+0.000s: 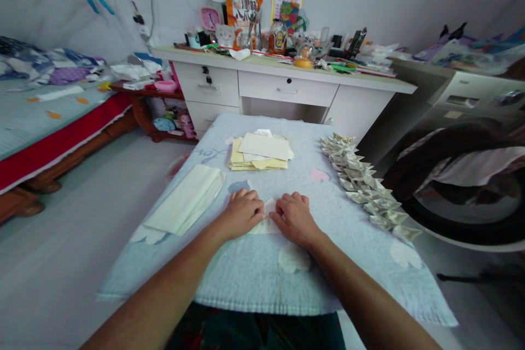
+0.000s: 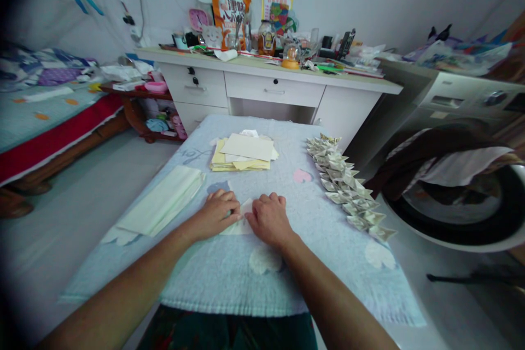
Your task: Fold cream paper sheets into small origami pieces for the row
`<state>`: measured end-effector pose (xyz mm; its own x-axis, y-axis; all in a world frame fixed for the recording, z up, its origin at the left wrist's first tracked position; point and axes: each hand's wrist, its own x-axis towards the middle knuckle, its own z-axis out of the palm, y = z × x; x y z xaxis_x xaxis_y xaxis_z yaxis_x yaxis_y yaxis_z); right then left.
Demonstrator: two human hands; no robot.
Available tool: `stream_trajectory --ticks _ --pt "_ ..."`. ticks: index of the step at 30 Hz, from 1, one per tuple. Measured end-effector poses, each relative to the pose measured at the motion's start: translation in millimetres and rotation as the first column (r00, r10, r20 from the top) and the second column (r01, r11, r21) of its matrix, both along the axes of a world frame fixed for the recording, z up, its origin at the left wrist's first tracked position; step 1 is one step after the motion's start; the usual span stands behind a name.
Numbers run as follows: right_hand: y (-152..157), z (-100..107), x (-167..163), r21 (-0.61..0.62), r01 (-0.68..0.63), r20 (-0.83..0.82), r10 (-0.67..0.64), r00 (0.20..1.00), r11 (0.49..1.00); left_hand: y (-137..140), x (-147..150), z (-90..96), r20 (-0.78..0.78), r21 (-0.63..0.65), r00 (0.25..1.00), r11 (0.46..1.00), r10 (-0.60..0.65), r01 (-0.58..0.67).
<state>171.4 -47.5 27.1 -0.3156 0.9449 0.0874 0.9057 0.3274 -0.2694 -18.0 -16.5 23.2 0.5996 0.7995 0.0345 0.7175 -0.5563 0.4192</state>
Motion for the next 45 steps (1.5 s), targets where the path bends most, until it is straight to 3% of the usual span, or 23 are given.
stream_trajectory --ticks 10,15,23,28,31,34,39,45 --pt "0 -5 -1 0.043 0.09 0.08 -0.093 0.992 0.995 6 -12 -1.8 0.009 -0.05 0.998 0.997 0.063 -0.063" --pt "6 -8 25 0.016 0.173 0.042 -0.174 0.984 0.985 9 -19 -0.9 0.007 -0.093 0.997 0.993 0.071 -0.07" --pt "10 -2 65 -0.127 0.173 0.014 -0.172 0.985 0.977 11 -21 0.3 0.023 -0.14 0.999 0.989 0.042 -0.038" --pt "10 8 66 -0.183 0.033 -0.135 -0.058 0.989 0.982 10 -18 4.6 0.025 -0.156 0.998 0.986 0.056 -0.051" --pt "8 12 56 -0.153 -0.072 -0.248 0.032 0.968 0.986 8 -16 7.8 0.053 -0.163 0.997 0.986 0.055 -0.045" --pt "6 12 42 -0.084 -0.069 -0.255 0.045 0.966 0.994 7 -13 8.6 0.139 -0.17 0.99 0.985 0.022 0.002" --pt "6 5 34 -0.079 -0.154 -0.282 0.126 0.951 0.985 6 -9 8.7 0.299 -0.246 0.954 0.967 0.013 0.064" --pt "13 1 40 -0.055 -0.12 -0.514 0.075 0.854 0.991 9 -11 10.3 0.297 -0.275 0.955 0.96 0.027 0.058"
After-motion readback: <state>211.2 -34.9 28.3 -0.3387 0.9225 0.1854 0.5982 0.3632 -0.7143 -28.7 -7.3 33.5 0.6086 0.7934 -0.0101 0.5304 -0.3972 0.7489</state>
